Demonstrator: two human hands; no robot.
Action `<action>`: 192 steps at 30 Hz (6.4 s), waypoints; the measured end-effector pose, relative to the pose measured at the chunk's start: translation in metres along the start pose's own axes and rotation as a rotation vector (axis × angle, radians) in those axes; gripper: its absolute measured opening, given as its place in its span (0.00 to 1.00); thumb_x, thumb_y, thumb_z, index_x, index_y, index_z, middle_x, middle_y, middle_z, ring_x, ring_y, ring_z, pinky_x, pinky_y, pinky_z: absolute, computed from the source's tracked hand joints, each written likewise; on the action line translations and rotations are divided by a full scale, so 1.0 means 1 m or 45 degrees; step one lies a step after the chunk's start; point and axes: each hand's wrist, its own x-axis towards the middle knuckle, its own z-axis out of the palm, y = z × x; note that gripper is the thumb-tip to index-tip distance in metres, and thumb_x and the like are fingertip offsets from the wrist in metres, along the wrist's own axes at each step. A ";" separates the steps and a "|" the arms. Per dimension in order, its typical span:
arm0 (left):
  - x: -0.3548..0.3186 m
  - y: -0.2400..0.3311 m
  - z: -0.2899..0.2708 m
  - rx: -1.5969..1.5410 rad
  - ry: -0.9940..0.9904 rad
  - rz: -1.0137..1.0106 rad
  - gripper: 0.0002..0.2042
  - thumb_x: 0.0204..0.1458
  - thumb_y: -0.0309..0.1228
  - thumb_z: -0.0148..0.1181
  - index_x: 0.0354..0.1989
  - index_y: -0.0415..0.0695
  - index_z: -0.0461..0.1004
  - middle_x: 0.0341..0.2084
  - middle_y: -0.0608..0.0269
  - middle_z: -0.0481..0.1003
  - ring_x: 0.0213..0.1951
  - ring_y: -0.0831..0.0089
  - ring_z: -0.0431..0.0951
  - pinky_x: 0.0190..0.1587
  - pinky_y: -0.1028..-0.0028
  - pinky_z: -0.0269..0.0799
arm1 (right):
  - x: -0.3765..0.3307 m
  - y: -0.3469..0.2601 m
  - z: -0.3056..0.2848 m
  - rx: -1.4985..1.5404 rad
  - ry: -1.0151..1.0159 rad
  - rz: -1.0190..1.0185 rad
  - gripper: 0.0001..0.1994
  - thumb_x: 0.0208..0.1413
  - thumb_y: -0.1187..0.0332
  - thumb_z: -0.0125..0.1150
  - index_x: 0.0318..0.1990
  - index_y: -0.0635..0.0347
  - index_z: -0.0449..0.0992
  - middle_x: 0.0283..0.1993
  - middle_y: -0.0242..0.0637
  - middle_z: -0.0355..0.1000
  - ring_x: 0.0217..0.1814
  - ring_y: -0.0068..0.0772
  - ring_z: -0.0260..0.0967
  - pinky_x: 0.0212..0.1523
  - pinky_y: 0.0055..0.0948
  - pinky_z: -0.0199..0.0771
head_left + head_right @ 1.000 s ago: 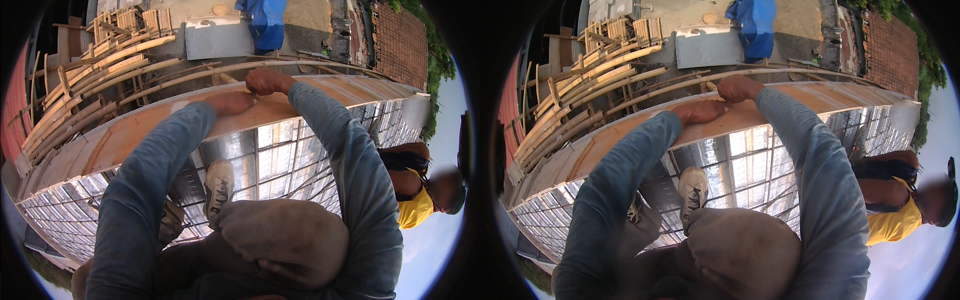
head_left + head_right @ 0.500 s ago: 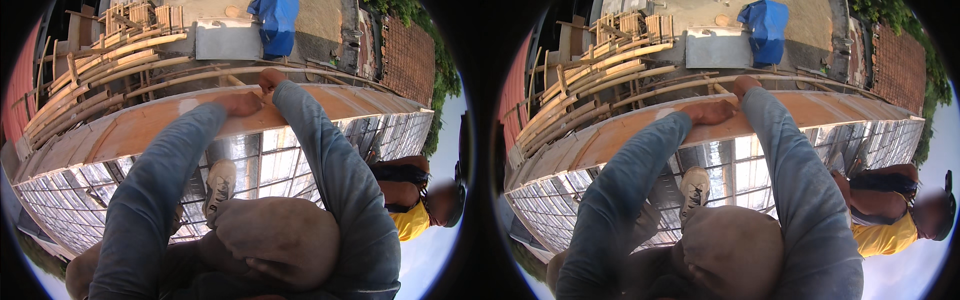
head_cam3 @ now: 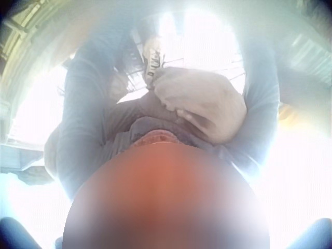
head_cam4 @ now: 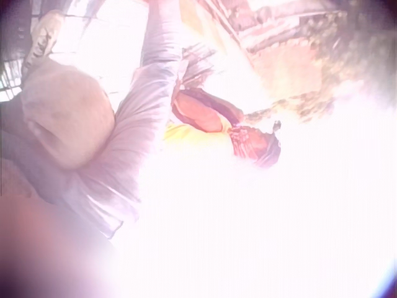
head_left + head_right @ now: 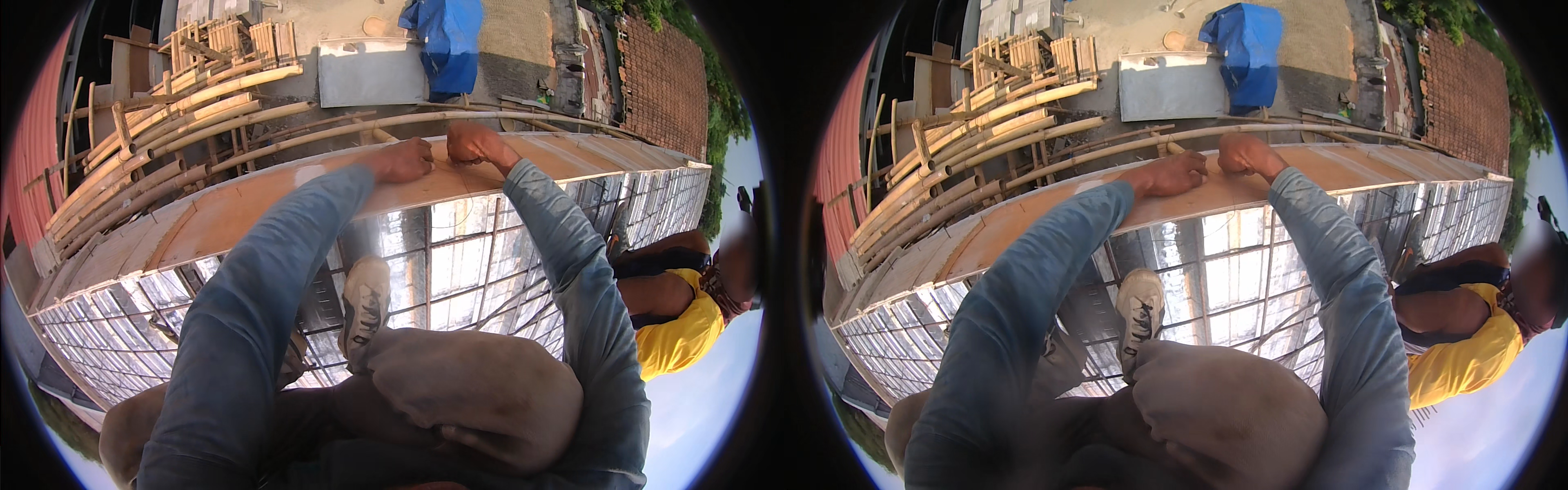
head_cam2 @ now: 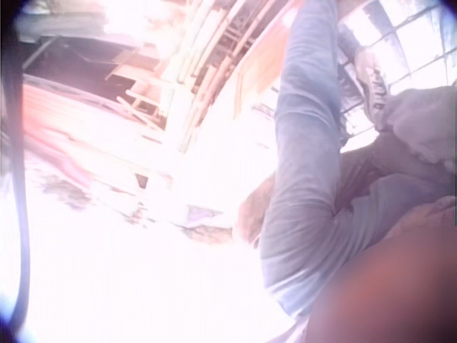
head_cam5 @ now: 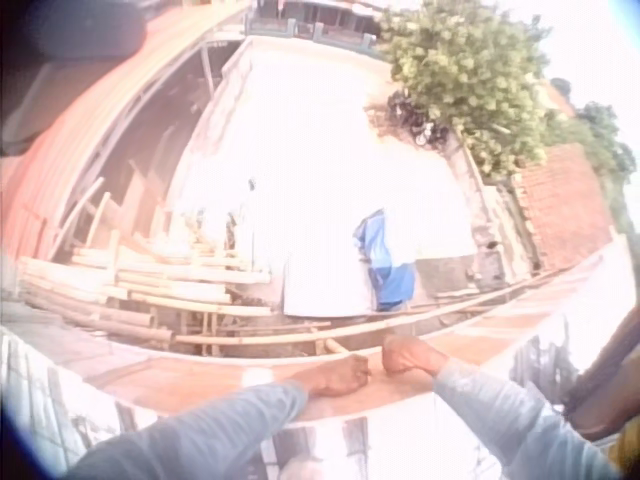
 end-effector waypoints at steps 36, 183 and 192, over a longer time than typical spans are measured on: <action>-0.003 0.065 -0.026 -0.359 0.128 0.404 0.16 0.61 0.40 0.69 0.51 0.43 0.85 0.47 0.56 0.85 0.51 0.63 0.82 0.57 0.63 0.76 | -0.159 -0.021 -0.009 -0.209 0.736 -0.271 0.20 0.65 0.55 0.62 0.38 0.69 0.83 0.38 0.57 0.79 0.40 0.58 0.79 0.44 0.48 0.77; -0.014 0.204 0.053 1.248 -0.031 0.105 0.08 0.59 0.31 0.62 0.38 0.51 0.88 0.39 0.61 0.86 0.45 0.65 0.88 0.41 0.67 0.82 | -0.155 0.015 0.187 0.372 1.295 -0.109 0.09 0.53 0.68 0.68 0.40 0.60 0.81 0.41 0.47 0.79 0.46 0.58 0.78 0.50 0.51 0.78; -0.010 0.177 0.083 1.270 -0.041 0.258 0.08 0.60 0.33 0.61 0.39 0.51 0.87 0.40 0.62 0.83 0.45 0.65 0.86 0.44 0.64 0.78 | -0.183 -0.003 0.232 1.027 1.631 0.207 0.06 0.57 0.72 0.68 0.40 0.62 0.84 0.39 0.49 0.79 0.38 0.51 0.79 0.42 0.43 0.77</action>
